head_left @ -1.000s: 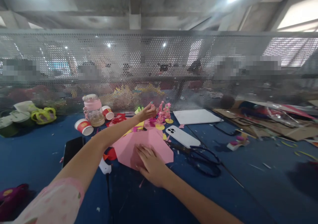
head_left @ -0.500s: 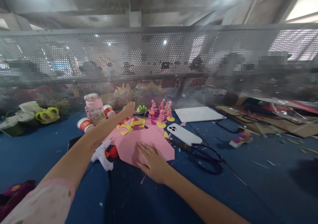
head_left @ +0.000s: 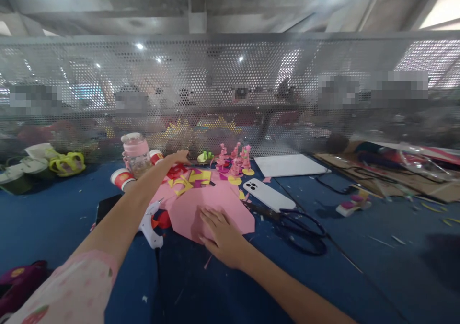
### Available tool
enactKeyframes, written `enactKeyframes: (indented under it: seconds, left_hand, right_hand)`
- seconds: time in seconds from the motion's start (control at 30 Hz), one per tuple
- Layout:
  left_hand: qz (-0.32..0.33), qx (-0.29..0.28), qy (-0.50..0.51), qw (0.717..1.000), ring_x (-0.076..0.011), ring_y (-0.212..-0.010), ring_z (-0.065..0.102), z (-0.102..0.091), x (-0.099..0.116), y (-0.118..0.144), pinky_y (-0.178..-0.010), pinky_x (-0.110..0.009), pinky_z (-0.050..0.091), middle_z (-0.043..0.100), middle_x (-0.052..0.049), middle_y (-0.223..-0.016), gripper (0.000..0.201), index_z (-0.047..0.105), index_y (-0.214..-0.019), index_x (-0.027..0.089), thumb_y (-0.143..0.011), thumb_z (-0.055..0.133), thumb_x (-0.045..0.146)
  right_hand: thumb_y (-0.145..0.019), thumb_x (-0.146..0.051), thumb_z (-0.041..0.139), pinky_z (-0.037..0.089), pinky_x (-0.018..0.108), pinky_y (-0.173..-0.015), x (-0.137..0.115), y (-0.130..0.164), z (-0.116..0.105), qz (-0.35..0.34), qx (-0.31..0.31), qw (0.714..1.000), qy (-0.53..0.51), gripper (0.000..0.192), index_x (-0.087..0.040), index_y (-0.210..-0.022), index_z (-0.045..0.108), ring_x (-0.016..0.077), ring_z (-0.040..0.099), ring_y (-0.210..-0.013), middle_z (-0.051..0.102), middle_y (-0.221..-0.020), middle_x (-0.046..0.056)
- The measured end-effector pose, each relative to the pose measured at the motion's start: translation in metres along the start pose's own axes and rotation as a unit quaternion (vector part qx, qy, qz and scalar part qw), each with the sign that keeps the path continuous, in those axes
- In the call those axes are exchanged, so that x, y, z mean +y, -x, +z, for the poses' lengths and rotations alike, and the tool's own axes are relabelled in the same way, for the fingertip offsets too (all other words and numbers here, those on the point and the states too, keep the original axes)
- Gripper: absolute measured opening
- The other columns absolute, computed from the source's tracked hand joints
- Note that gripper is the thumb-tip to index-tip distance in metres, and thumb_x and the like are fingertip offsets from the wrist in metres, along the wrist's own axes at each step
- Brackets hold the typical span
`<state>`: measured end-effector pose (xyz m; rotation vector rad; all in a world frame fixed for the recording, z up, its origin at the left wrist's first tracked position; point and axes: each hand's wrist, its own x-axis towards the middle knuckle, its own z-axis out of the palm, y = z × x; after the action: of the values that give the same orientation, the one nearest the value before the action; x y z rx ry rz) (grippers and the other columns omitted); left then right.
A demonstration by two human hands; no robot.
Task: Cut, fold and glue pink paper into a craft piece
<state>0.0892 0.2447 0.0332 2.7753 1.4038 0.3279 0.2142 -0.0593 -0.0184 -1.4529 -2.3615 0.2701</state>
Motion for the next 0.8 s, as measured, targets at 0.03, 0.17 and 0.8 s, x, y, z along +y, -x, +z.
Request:
enactKeyframes:
  seconds: [0.03, 0.17, 0.8]
  left_hand:
    - [-0.010, -0.020, -0.014, 1.000, -0.0181, -0.093, 0.055, -0.001, -0.001, -0.003, -0.078, -0.039, 0.047, 0.053, -0.008, -0.110, 0.032, 0.049, -0.111, 0.014, -0.084, 0.048, 0.031]
    - [-0.048, -0.080, -0.051, 0.994, -0.0195, -0.096, 0.054, -0.002, -0.003, -0.010, -0.080, -0.032, 0.045, 0.057, -0.006, -0.103, 0.038, 0.055, -0.102, 0.017, -0.068, 0.066, 0.030]
    - [0.014, -0.041, 0.024, 0.999, -0.0147, -0.079, 0.057, 0.007, -0.015, -0.004, -0.069, -0.022, 0.044, 0.062, -0.004, -0.090, 0.036, 0.051, -0.098, 0.012, -0.063, 0.059, 0.018]
  right_hand:
    - [-0.086, -0.037, 0.033, 0.013, 0.043, -0.108, 0.000, 0.000, -0.001, 0.001, -0.003, 1.000, -0.002, 0.055, -0.009, -0.133, 0.030, 0.0210, 0.022, -0.129, 0.028, -0.141, 0.007]
    - [-0.085, -0.036, 0.034, 0.012, 0.042, -0.108, -0.002, 0.000, -0.003, 0.002, -0.009, 1.000, -0.005, 0.056, -0.008, -0.133, 0.029, 0.0212, 0.022, -0.129, 0.026, -0.141, 0.007]
    - [-0.087, -0.036, 0.029, 0.012, 0.044, -0.108, -0.001, 0.000, 0.000, 0.001, -0.004, 1.000, 0.002, 0.054, -0.009, -0.134, 0.029, 0.0214, 0.023, -0.128, 0.030, -0.140, 0.007]
